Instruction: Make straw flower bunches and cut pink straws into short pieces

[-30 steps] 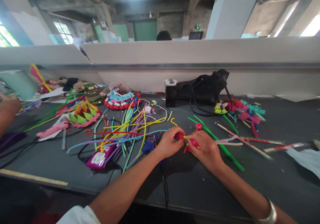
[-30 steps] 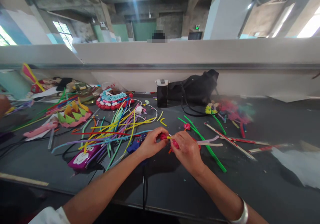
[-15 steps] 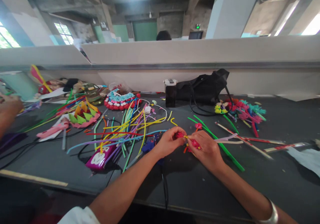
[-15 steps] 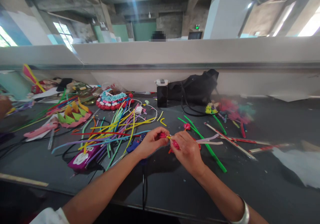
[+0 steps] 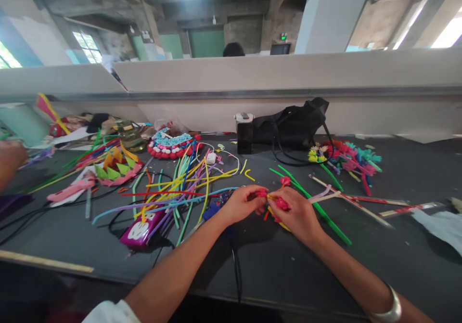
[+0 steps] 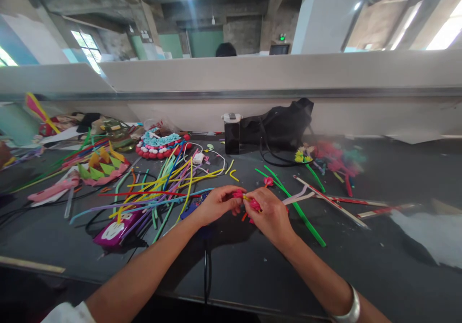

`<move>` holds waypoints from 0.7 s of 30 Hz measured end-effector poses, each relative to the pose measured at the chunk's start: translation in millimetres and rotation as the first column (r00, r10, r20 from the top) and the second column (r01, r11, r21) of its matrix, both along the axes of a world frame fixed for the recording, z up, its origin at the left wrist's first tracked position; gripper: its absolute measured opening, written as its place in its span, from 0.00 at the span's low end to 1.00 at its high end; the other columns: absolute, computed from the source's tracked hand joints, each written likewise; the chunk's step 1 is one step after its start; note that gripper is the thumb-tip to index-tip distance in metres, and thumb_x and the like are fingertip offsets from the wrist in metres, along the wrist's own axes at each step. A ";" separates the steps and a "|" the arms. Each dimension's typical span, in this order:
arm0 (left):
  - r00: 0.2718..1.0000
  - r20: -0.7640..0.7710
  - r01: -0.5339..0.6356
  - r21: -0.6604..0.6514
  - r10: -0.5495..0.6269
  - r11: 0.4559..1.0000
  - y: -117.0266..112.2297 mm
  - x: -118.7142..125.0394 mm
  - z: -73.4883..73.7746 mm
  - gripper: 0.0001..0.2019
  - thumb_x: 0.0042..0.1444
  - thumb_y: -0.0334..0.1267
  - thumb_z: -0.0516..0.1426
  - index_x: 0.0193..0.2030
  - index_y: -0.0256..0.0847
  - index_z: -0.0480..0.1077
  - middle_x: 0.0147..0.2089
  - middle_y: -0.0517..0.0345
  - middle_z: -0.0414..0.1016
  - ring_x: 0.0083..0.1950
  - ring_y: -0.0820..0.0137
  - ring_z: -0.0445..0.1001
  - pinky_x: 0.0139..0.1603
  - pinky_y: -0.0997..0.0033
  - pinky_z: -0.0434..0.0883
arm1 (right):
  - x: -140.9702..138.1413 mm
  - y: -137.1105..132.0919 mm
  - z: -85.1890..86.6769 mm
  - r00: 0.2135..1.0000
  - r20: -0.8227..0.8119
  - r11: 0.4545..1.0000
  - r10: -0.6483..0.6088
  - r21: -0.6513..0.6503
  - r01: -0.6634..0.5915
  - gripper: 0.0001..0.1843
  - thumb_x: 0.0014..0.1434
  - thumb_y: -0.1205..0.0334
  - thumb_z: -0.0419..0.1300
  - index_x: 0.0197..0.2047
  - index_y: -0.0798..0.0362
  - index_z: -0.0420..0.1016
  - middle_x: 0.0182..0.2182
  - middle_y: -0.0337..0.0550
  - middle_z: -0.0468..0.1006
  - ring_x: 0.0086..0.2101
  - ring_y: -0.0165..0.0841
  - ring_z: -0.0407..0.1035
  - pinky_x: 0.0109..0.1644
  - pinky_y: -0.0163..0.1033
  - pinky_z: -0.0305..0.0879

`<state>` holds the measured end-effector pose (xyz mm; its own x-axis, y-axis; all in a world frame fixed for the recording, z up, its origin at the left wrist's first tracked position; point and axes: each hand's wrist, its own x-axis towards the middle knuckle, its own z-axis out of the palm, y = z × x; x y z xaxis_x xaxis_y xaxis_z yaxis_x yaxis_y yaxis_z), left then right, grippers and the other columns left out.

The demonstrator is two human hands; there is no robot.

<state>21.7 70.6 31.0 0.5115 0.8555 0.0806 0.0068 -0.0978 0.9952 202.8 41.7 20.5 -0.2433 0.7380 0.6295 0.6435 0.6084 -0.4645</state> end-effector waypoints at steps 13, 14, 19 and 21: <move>0.999 0.054 0.002 -0.041 0.000 0.999 -4.3 0.4 5.2 0.22 0.49 0.46 0.63 0.46 0.32 0.74 0.25 0.58 0.73 0.26 0.73 0.71 0.31 0.73 0.69 | 1.3 -1.4 0.6 0.997 -0.071 0.992 0.004 -0.126 -0.013 0.06 0.60 0.66 0.57 0.34 0.51 0.76 0.29 0.40 0.74 0.32 0.33 0.70 0.40 0.37 0.63; 0.999 0.052 -0.004 -0.030 0.006 1.000 -4.8 1.0 5.2 0.21 0.50 0.46 0.63 0.46 0.32 0.74 0.26 0.58 0.73 0.26 0.73 0.71 0.32 0.73 0.69 | 0.7 -1.7 1.0 0.996 -0.090 0.990 -0.013 -0.144 -0.001 0.06 0.59 0.65 0.57 0.33 0.51 0.76 0.29 0.39 0.74 0.32 0.33 0.70 0.39 0.36 0.63; 0.999 0.023 -0.033 0.092 0.031 0.995 -6.3 2.2 3.4 0.15 0.52 0.40 0.60 0.44 0.33 0.74 0.34 0.54 0.74 0.28 0.74 0.72 0.32 0.74 0.70 | -3.0 -0.6 4.5 0.969 -0.238 0.947 -0.071 -0.320 -0.009 0.05 0.56 0.63 0.58 0.30 0.51 0.75 0.26 0.37 0.76 0.29 0.32 0.69 0.36 0.35 0.63; 0.999 -0.008 -0.032 0.179 0.034 0.983 -5.7 1.3 2.8 0.12 0.54 0.37 0.58 0.44 0.34 0.74 0.38 0.53 0.74 0.30 0.74 0.72 0.34 0.74 0.71 | -3.2 0.4 6.1 0.953 -0.295 0.919 -0.076 -0.391 -0.048 0.06 0.54 0.61 0.59 0.29 0.52 0.74 0.24 0.36 0.74 0.28 0.31 0.68 0.34 0.35 0.63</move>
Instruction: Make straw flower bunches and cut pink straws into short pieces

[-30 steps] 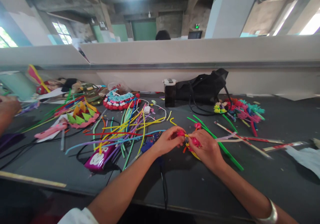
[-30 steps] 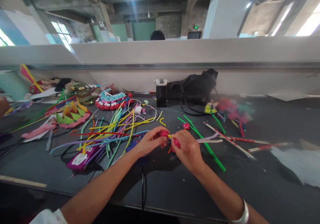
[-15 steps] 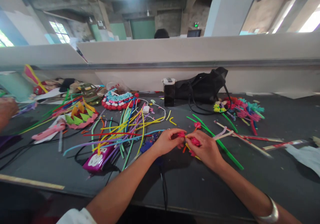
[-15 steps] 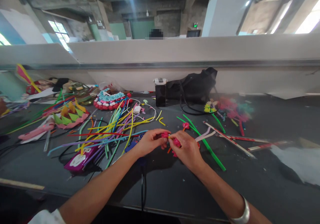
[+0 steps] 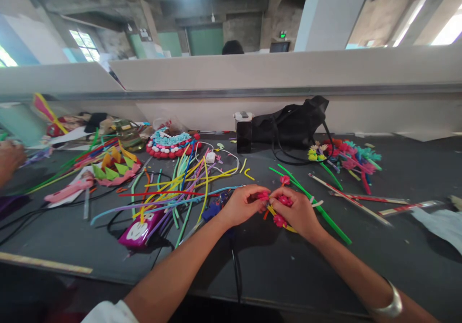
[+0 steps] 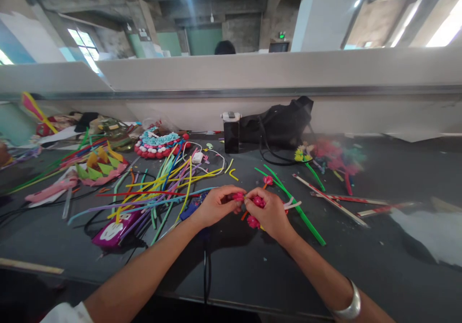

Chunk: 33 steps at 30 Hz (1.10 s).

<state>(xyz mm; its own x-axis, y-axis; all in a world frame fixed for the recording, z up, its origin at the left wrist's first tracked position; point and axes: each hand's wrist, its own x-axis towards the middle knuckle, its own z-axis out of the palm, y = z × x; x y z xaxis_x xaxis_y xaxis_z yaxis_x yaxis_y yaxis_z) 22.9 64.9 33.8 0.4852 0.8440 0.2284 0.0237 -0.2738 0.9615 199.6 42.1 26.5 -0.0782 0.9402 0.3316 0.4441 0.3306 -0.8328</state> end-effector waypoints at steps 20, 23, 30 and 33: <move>0.997 0.006 -0.071 -0.014 0.071 0.997 1.2 0.4 -1.8 0.17 0.53 0.42 0.60 0.47 0.34 0.73 0.35 0.53 0.76 0.30 0.72 0.73 0.35 0.72 0.71 | 2.7 0.7 -0.5 0.993 -0.117 1.000 -0.010 -0.014 0.009 0.10 0.54 0.58 0.62 0.38 0.53 0.72 0.28 0.38 0.74 0.29 0.32 0.68 0.34 0.36 0.64; 0.992 0.115 -0.038 -0.164 0.057 0.986 2.4 2.1 -5.5 0.21 0.49 0.43 0.64 0.47 0.33 0.72 0.29 0.57 0.75 0.28 0.73 0.72 0.34 0.71 0.71 | 1.4 -0.4 -1.5 0.997 0.034 0.977 -0.067 0.205 0.059 0.05 0.56 0.62 0.61 0.37 0.52 0.71 0.29 0.39 0.74 0.31 0.34 0.70 0.39 0.38 0.65; 0.982 0.181 0.001 -0.260 0.047 0.966 3.4 3.2 -7.4 0.23 0.45 0.45 0.66 0.45 0.33 0.72 0.26 0.58 0.75 0.27 0.73 0.72 0.34 0.71 0.71 | 2.2 -2.8 -0.4 0.970 0.237 0.936 -0.061 0.350 -0.026 0.05 0.59 0.68 0.58 0.35 0.50 0.74 0.31 0.41 0.75 0.35 0.35 0.70 0.41 0.39 0.66; 0.985 0.167 -0.003 -0.243 0.045 0.970 2.3 3.2 -6.5 0.23 0.45 0.46 0.66 0.44 0.34 0.73 0.27 0.58 0.75 0.27 0.73 0.72 0.34 0.71 0.71 | 1.9 -3.6 0.0 0.958 0.276 0.931 -0.075 0.363 -0.032 0.06 0.59 0.68 0.57 0.35 0.49 0.73 0.31 0.41 0.75 0.35 0.35 0.70 0.41 0.39 0.66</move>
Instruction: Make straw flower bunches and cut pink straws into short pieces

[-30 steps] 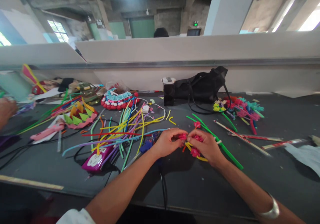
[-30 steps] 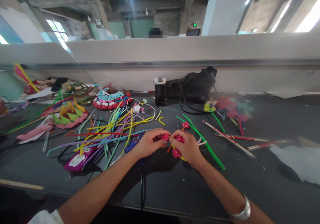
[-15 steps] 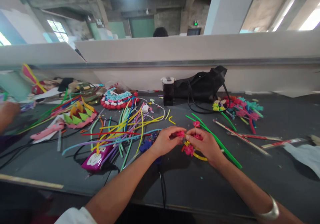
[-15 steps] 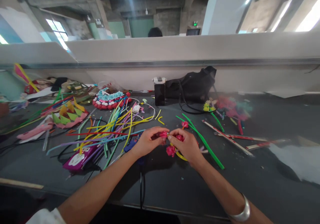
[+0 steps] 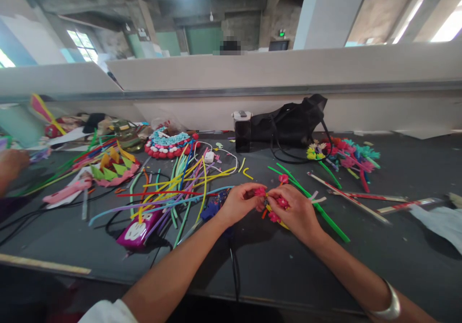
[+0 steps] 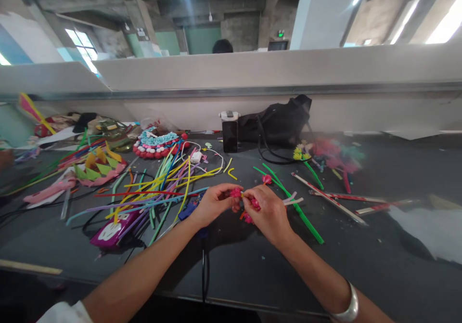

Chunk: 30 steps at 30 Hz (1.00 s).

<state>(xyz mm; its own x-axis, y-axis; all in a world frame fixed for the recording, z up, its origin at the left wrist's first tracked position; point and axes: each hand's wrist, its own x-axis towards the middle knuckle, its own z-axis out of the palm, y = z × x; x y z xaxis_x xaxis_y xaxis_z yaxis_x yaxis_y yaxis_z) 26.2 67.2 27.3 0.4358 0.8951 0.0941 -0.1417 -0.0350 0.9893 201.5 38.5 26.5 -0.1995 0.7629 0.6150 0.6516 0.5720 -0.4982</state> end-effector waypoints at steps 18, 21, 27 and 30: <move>0.998 -0.066 -0.001 0.038 0.004 0.999 -0.3 -1.0 3.0 0.19 0.47 0.43 0.64 0.43 0.34 0.73 0.25 0.59 0.74 0.26 0.73 0.72 0.32 0.72 0.70 | 0.4 0.8 -4.3 0.993 0.116 0.998 0.001 0.061 -0.008 0.06 0.60 0.68 0.54 0.36 0.51 0.71 0.29 0.42 0.73 0.32 0.36 0.70 0.38 0.39 0.65; 0.994 -0.108 0.013 0.078 -0.004 0.997 0.0 -1.6 1.6 0.16 0.49 0.40 0.63 0.42 0.34 0.74 0.27 0.58 0.74 0.26 0.73 0.72 0.33 0.72 0.70 | 1.2 1.1 -4.9 0.987 0.158 0.998 -0.007 0.061 -0.003 0.06 0.59 0.69 0.53 0.34 0.51 0.70 0.27 0.41 0.71 0.30 0.35 0.68 0.37 0.39 0.64; 0.979 -0.205 0.041 0.193 -0.001 0.980 0.4 -3.3 0.1 0.12 0.48 0.33 0.61 0.42 0.35 0.74 0.37 0.55 0.76 0.30 0.74 0.72 0.34 0.74 0.70 | 0.3 4.4 -8.2 0.999 0.029 0.992 0.041 -0.118 -0.038 0.05 0.53 0.70 0.54 0.29 0.51 0.67 0.24 0.36 0.70 0.26 0.31 0.67 0.31 0.35 0.62; 0.980 -0.196 0.056 0.171 -0.021 0.984 0.4 -2.9 1.6 0.12 0.48 0.32 0.60 0.42 0.35 0.73 0.34 0.57 0.75 0.29 0.75 0.72 0.34 0.74 0.70 | -2.0 5.5 -7.9 0.998 -0.045 0.977 0.050 -0.205 -0.058 0.05 0.52 0.70 0.54 0.27 0.50 0.66 0.22 0.35 0.70 0.24 0.30 0.66 0.30 0.34 0.62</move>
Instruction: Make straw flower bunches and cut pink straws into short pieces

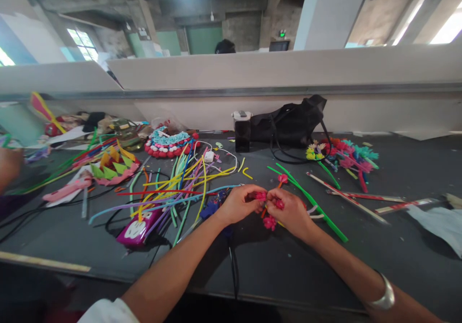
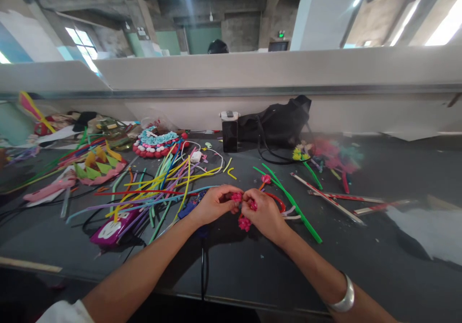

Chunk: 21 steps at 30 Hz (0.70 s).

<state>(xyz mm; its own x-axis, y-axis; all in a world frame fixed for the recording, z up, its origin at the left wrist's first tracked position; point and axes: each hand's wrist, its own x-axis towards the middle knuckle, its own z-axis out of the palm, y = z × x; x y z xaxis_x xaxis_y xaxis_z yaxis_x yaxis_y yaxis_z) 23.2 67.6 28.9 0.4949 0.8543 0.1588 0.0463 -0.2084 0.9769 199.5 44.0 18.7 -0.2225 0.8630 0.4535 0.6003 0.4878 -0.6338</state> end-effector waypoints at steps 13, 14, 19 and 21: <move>0.995 -0.049 -0.084 0.094 0.088 0.992 3.4 -3.3 1.1 0.15 0.50 0.32 0.61 0.47 0.37 0.71 0.38 0.55 0.76 0.35 0.72 0.74 0.39 0.71 0.71 | 2.1 -0.3 -2.4 0.996 -0.048 0.998 -0.070 -0.001 0.070 0.06 0.56 0.66 0.58 0.36 0.52 0.76 0.31 0.40 0.77 0.33 0.34 0.72 0.39 0.37 0.64; 0.991 -0.085 -0.091 0.144 0.104 0.985 3.4 -3.7 1.8 0.15 0.50 0.32 0.61 0.46 0.37 0.72 0.39 0.55 0.76 0.37 0.71 0.74 0.40 0.71 0.71 | 1.9 0.0 -2.5 0.996 -0.049 0.997 -0.072 -0.005 0.072 0.05 0.56 0.66 0.58 0.36 0.53 0.76 0.30 0.40 0.77 0.33 0.34 0.72 0.39 0.37 0.64; 0.976 -0.162 -0.086 0.330 0.147 0.940 4.1 -4.9 3.8 0.12 0.52 0.29 0.59 0.44 0.38 0.73 0.41 0.55 0.77 0.39 0.72 0.73 0.43 0.72 0.70 | 1.2 1.1 -3.4 0.996 -0.039 0.997 -0.074 -0.018 0.074 0.04 0.56 0.66 0.58 0.34 0.53 0.75 0.29 0.38 0.76 0.31 0.33 0.71 0.38 0.36 0.63; 0.978 -0.152 -0.081 0.338 0.139 0.938 4.2 -4.7 3.2 0.11 0.52 0.29 0.59 0.43 0.38 0.73 0.41 0.55 0.77 0.39 0.72 0.73 0.43 0.73 0.70 | 1.0 0.7 -4.4 0.997 -0.023 0.997 -0.073 -0.022 0.073 0.04 0.56 0.66 0.57 0.33 0.53 0.74 0.28 0.38 0.75 0.30 0.32 0.70 0.37 0.35 0.62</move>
